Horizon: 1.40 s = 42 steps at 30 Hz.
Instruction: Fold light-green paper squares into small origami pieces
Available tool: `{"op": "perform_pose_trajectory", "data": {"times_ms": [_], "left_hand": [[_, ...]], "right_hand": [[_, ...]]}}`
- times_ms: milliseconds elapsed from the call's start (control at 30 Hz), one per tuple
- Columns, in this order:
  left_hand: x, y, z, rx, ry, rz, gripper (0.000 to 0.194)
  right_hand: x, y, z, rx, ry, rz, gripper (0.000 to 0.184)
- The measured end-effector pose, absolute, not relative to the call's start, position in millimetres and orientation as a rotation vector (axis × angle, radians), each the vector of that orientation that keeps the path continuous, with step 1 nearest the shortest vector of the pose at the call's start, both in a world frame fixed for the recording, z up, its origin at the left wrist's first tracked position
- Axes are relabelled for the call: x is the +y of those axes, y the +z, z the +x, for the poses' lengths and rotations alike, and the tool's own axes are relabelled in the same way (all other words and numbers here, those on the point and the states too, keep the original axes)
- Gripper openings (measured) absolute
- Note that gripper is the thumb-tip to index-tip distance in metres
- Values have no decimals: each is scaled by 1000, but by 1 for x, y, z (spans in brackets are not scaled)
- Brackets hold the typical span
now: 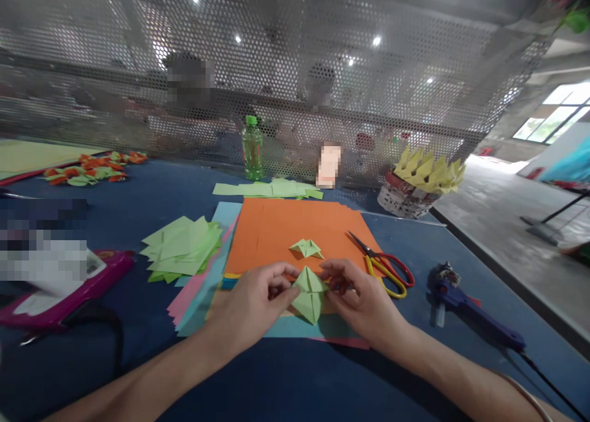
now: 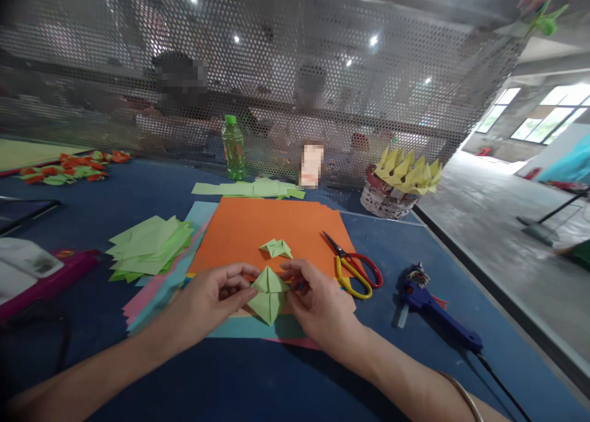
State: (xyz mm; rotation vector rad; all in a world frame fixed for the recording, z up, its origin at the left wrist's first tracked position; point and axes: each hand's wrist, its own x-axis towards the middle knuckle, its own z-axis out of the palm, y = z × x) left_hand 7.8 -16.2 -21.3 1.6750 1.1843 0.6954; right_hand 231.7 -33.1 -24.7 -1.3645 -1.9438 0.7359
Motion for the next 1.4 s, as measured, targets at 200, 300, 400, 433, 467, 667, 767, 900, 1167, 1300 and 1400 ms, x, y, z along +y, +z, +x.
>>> {"op": "perform_pose_trajectory", "data": {"times_ms": [200, 300, 400, 433, 467, 667, 767, 900, 1167, 1300, 1400], "left_hand": [[-16, -27, 7, 1189, 686, 1713, 32], [-17, -25, 8, 1231, 666, 1764, 35], [-20, -18, 9, 1257, 639, 1803, 37], [-21, -15, 10, 1253, 628, 1807, 39], [-22, -13, 10, 1246, 617, 1810, 41], [-23, -15, 10, 1200, 682, 1753, 43], [-22, -18, 11, 1178, 706, 1709, 38], [-22, -16, 12, 1210, 670, 1740, 25], [-19, -18, 11, 1221, 681, 1709, 21], [-18, -18, 10, 1223, 673, 1734, 21], [-19, -17, 10, 1224, 664, 1750, 21]], "right_hand": [[-30, -26, 234, -1921, 747, -1339, 36], [-29, -28, 236, -1908, 758, -1331, 30], [-28, -28, 235, -1877, 783, -1351, 27], [-27, -28, 235, -1862, 794, -1359, 26], [-27, -27, 235, -1848, 806, -1365, 25], [-28, -29, 234, -1812, 894, -1376, 25], [-29, -31, 234, -1800, 939, -1367, 27], [-30, -32, 233, -1809, 915, -1367, 27], [-31, -31, 233, -1826, 884, -1368, 26], [-31, -30, 234, -1840, 850, -1373, 19], [-31, -30, 235, -1862, 831, -1377, 13]]}}
